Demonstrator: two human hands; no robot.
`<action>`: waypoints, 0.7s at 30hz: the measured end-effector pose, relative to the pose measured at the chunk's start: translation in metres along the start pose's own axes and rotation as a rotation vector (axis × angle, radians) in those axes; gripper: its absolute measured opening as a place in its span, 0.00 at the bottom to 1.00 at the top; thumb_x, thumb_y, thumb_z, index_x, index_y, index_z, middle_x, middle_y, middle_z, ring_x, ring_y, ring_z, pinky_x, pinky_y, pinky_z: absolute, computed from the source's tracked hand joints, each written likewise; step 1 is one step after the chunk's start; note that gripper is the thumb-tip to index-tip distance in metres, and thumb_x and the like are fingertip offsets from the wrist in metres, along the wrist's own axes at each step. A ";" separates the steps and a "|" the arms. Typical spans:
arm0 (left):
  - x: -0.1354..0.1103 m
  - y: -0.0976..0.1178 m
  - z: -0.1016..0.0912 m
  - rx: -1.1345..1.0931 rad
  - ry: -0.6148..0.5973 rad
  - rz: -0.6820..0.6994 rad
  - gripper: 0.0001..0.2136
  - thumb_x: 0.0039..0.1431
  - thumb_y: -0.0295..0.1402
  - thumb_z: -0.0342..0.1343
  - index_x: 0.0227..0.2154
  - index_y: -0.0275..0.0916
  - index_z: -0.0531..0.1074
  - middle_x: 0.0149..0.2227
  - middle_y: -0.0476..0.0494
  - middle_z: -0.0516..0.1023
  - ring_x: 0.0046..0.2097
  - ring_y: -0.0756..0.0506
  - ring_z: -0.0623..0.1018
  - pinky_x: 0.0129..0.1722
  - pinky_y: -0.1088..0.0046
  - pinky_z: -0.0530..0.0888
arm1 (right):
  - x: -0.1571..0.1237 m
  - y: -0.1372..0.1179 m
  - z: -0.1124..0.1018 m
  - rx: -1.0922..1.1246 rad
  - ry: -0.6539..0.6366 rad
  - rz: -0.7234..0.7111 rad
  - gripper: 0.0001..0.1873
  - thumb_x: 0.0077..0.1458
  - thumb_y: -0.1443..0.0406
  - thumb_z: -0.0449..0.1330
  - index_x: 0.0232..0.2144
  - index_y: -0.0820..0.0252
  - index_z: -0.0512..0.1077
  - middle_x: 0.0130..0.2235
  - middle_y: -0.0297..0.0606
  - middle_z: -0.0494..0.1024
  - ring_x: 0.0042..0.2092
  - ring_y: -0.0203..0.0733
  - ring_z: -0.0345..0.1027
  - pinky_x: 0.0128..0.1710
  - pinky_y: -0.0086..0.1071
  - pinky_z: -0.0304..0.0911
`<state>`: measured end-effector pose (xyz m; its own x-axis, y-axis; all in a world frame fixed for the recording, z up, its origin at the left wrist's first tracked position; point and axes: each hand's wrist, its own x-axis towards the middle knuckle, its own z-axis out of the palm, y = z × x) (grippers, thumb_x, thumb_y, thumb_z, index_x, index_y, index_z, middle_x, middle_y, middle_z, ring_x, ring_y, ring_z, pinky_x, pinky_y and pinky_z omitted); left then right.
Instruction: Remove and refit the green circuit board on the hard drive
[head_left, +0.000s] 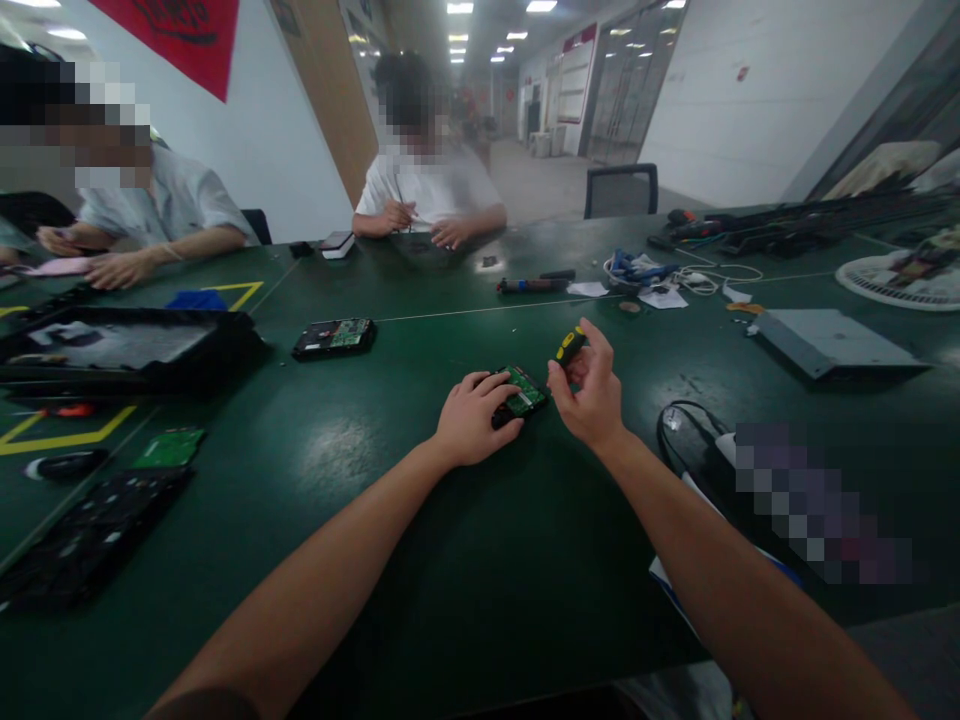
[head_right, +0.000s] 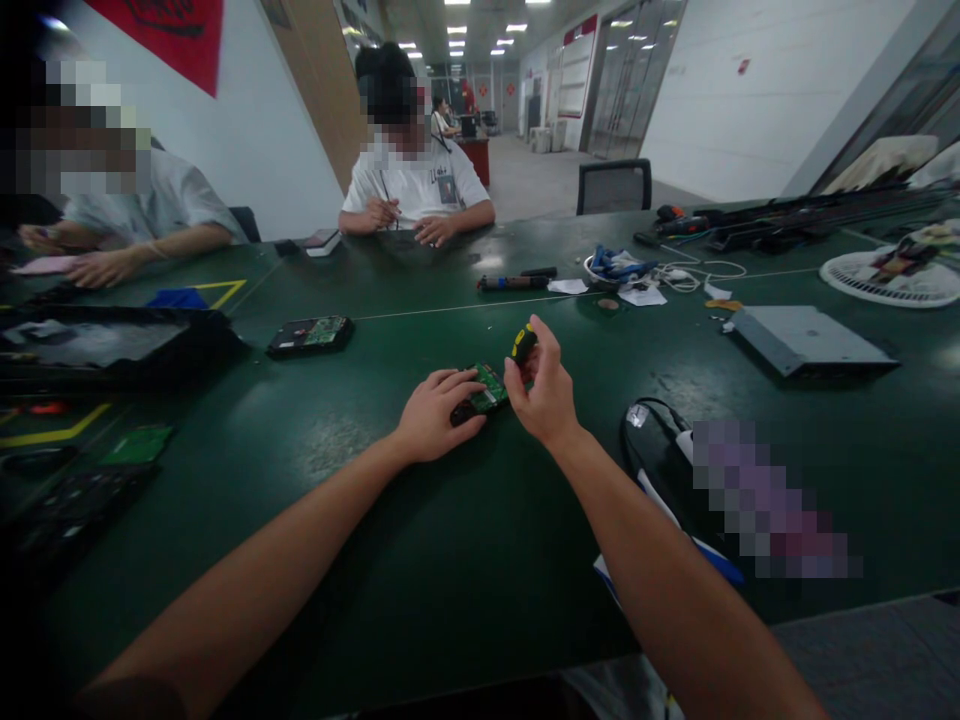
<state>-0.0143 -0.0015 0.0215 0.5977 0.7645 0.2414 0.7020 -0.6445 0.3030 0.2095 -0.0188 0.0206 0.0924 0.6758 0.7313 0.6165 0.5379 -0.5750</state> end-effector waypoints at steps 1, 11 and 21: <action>0.000 0.000 0.000 -0.001 0.003 0.000 0.26 0.63 0.49 0.59 0.62 0.49 0.71 0.69 0.46 0.68 0.69 0.30 0.62 0.63 0.43 0.67 | 0.000 0.001 0.000 0.009 -0.005 0.008 0.39 0.67 0.59 0.59 0.73 0.50 0.46 0.48 0.45 0.78 0.38 0.47 0.80 0.37 0.42 0.81; 0.000 0.001 0.000 0.005 0.013 0.005 0.26 0.63 0.49 0.59 0.61 0.48 0.71 0.69 0.45 0.69 0.68 0.30 0.63 0.63 0.43 0.68 | 0.001 0.002 0.001 0.032 -0.008 0.027 0.39 0.67 0.57 0.60 0.73 0.49 0.48 0.46 0.41 0.78 0.39 0.47 0.80 0.40 0.44 0.81; -0.001 -0.001 0.002 0.002 0.013 0.002 0.26 0.63 0.49 0.59 0.62 0.49 0.71 0.69 0.46 0.68 0.68 0.30 0.63 0.63 0.42 0.68 | 0.005 -0.003 -0.001 -0.005 0.014 0.032 0.38 0.66 0.55 0.61 0.72 0.48 0.51 0.44 0.41 0.78 0.38 0.47 0.77 0.39 0.45 0.81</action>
<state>-0.0146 -0.0013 0.0194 0.5938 0.7634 0.2541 0.7017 -0.6459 0.3008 0.2087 -0.0176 0.0262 0.1232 0.6850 0.7180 0.6171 0.5137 -0.5960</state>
